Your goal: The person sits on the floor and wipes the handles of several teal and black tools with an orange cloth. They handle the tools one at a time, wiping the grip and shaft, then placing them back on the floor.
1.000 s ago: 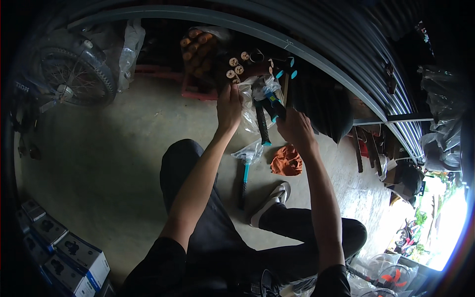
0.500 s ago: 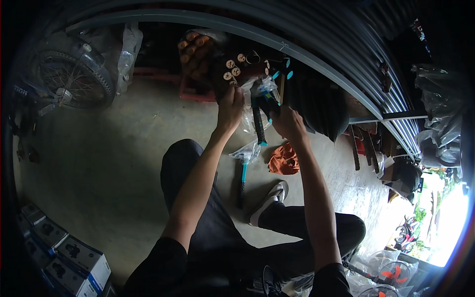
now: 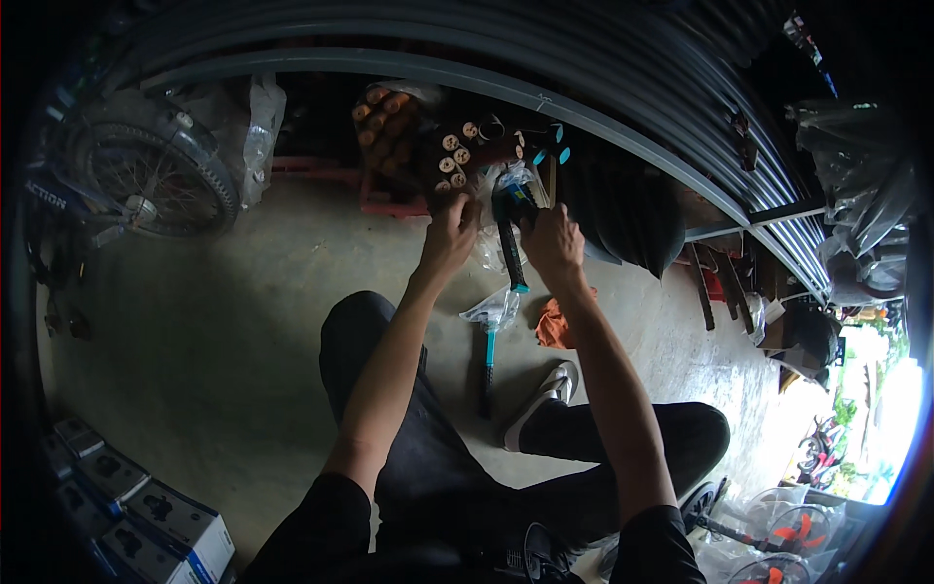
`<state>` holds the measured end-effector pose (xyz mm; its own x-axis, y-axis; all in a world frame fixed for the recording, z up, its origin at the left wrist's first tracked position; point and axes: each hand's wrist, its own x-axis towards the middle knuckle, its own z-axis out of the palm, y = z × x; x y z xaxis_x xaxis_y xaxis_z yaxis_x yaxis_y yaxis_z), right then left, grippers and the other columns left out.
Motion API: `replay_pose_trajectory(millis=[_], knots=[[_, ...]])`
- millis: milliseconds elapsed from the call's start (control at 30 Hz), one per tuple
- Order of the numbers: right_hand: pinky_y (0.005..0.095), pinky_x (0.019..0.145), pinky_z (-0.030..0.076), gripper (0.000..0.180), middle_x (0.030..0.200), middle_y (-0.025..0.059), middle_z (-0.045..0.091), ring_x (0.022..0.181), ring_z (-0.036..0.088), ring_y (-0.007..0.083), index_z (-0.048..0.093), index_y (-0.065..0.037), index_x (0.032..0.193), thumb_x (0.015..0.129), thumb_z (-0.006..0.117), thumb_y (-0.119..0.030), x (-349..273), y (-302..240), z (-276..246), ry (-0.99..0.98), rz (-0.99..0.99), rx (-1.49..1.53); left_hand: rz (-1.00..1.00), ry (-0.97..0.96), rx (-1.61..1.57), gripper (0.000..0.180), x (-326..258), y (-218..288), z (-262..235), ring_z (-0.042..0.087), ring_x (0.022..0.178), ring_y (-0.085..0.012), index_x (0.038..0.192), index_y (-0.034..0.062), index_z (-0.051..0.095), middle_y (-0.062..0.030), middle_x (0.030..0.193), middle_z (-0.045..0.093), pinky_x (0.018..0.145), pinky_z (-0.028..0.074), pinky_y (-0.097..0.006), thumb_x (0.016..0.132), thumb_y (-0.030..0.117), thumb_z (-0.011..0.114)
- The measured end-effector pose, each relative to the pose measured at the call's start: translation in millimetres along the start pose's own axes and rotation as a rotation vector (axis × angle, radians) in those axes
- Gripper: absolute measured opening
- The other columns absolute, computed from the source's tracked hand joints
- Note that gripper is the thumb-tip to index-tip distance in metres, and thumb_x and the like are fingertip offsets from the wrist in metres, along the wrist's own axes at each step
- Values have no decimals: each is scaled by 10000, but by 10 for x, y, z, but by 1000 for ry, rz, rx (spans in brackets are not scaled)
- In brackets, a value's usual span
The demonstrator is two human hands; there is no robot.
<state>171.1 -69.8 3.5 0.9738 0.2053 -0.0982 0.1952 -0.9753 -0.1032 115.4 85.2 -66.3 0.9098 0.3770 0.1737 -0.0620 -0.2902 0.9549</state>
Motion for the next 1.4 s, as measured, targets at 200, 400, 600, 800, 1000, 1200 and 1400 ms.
replay_pose_trajectory(millis=[200, 400, 600, 800, 1000, 1200, 1400], knots=[[465, 796, 477, 275, 992, 163, 588, 923, 596, 337, 622, -37, 998, 844, 608, -266, 21, 46, 183, 430, -125, 114, -174, -70, 15, 215, 15, -128, 10, 640, 831, -406, 1044, 51, 563, -221, 881, 635, 689, 486, -454, 957, 244, 528], [440, 766, 400, 240, 889, 124, 501, 885, 517, 301, 565, -82, 956, 738, 655, -126, -859, -52, 362, 430, -654, 251, -213, -118, -150, 289, 22, -211, -106, 627, 718, -213, 1013, 32, 586, -117, 790, 633, 667, 484, -369, 967, 312, 529], [469, 778, 524, 463, 1038, 158, 568, 974, 620, 361, 451, -53, 1105, 779, 705, -262, -2184, 418, 1432, -434, -228, 159, -243, -61, 69, 394, 82, 191, 59, 630, 743, -254, 991, 5, 581, -155, 778, 625, 697, 484, -386, 923, 392, 578], [518, 796, 489, 512, 1025, 240, 571, 976, 589, 443, 375, -43, 1157, 853, 647, -353, -2375, 580, 2140, -380, 205, 420, -194, 19, 3, 298, 103, 164, 203, 618, 717, -280, 969, -22, 554, -189, 781, 613, 676, 477, -380, 934, 273, 574], [567, 741, 463, 380, 905, 298, 624, 835, 604, 490, 399, -29, 1106, 888, 563, -294, -2324, 585, 1809, -338, 261, 522, -121, 59, -179, 232, 89, 68, 307, 384, 633, -74, 912, 17, 527, 20, 675, 409, 561, 336, -283, 969, 241, 552], [389, 532, 451, 257, 734, 106, 579, 624, 579, 248, 494, -58, 995, 946, 525, -309, -2328, 887, 1492, -248, 662, 922, -94, 59, -188, 288, 102, 67, 493, 543, 799, -223, 1082, -25, 561, -147, 1046, 454, 695, 456, -335, 951, 231, 556], [335, 550, 430, 186, 837, 98, 543, 669, 537, 209, 540, -56, 1101, 984, 475, -184, -2162, 1237, 618, -15, 502, 945, -82, 105, -162, 293, 132, -94, 643, 631, 875, -380, 1081, -19, 570, -291, 1291, 396, 727, 516, -434, 915, 222, 588]])
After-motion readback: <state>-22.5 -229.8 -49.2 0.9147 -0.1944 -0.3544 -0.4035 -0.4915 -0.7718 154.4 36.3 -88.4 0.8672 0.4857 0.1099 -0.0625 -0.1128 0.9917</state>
